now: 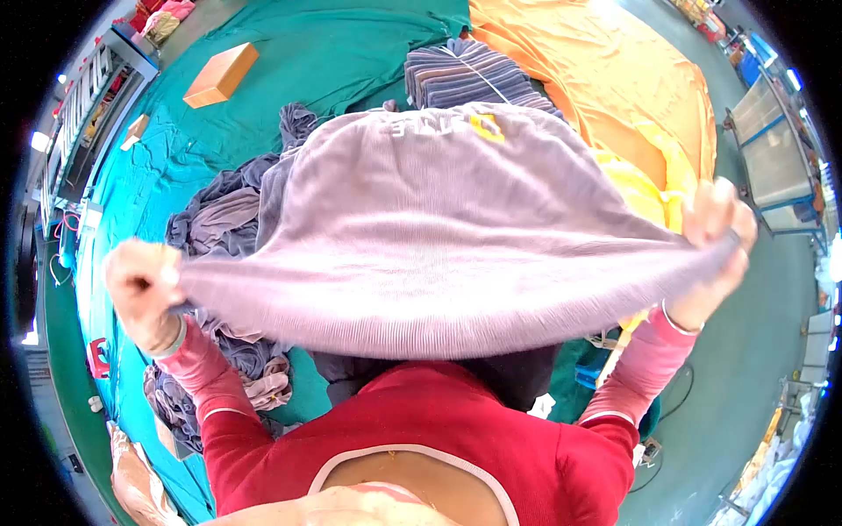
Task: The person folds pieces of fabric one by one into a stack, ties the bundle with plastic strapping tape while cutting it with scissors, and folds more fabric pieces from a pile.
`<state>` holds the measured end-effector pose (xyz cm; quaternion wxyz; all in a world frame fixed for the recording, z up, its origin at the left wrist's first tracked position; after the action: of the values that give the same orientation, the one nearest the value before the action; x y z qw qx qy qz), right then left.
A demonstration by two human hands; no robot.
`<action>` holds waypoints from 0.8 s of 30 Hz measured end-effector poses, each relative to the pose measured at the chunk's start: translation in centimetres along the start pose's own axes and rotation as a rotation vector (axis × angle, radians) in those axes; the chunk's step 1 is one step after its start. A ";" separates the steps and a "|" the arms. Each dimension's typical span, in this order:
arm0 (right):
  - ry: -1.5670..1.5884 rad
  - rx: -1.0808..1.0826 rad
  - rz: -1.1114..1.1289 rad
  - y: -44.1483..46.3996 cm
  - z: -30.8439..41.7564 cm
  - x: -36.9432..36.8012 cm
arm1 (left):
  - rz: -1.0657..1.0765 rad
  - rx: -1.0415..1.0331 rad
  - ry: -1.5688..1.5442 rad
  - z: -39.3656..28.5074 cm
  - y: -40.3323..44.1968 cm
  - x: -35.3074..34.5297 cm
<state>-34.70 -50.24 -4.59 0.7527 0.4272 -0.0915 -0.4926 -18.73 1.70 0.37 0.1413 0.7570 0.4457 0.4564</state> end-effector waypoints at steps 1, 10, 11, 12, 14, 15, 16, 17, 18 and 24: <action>-0.285 0.085 -0.623 -1.7 -0.6 -0.3 | 0.032 0.037 0.156 0.3 0.9 -0.4; -0.317 -0.689 -0.802 1.4 -9.8 4.6 | 0.240 0.120 0.371 5.9 5.7 -8.0; -0.285 -0.758 -0.852 0.7 -10.5 3.3 | 0.278 -0.134 0.467 6.8 4.9 -8.8; -0.251 -0.831 -0.905 0.1 -11.0 2.7 | 0.354 -0.072 0.545 6.8 4.3 -9.1; -0.185 -0.790 -0.902 -0.8 -11.6 2.9 | 0.471 -0.006 0.602 6.9 3.6 -9.4; -0.153 -0.766 -0.901 -0.9 -11.8 2.9 | 0.435 -0.034 0.598 7.3 3.8 -9.1; -0.164 -0.683 -0.844 -0.2 -11.4 3.1 | 0.399 -0.062 0.594 7.7 4.2 -8.6; -0.211 -0.574 -0.828 0.3 -10.9 3.0 | 0.363 -0.089 0.590 7.7 4.6 -8.2; -0.258 -0.465 -0.811 1.6 -10.6 2.0 | 0.273 -0.073 0.602 6.9 5.2 -7.4; -0.658 -0.525 -0.555 3.2 -9.2 -3.7 | 0.263 0.011 0.568 3.5 4.5 -1.9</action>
<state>-29.25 -41.66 -6.86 0.6066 0.0538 -0.0799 -0.7892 -13.76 -1.73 0.22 -0.0532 0.6512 0.3679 0.6616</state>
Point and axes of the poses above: each hand's wrist, its own y-axis towards the middle knuckle, its own x-axis out of the back of the hand, z = x × y, the point moved 2 cm from there along y, towards the middle knuckle, and after that the axes turned 14 degrees about y, right-handed, at the moved point
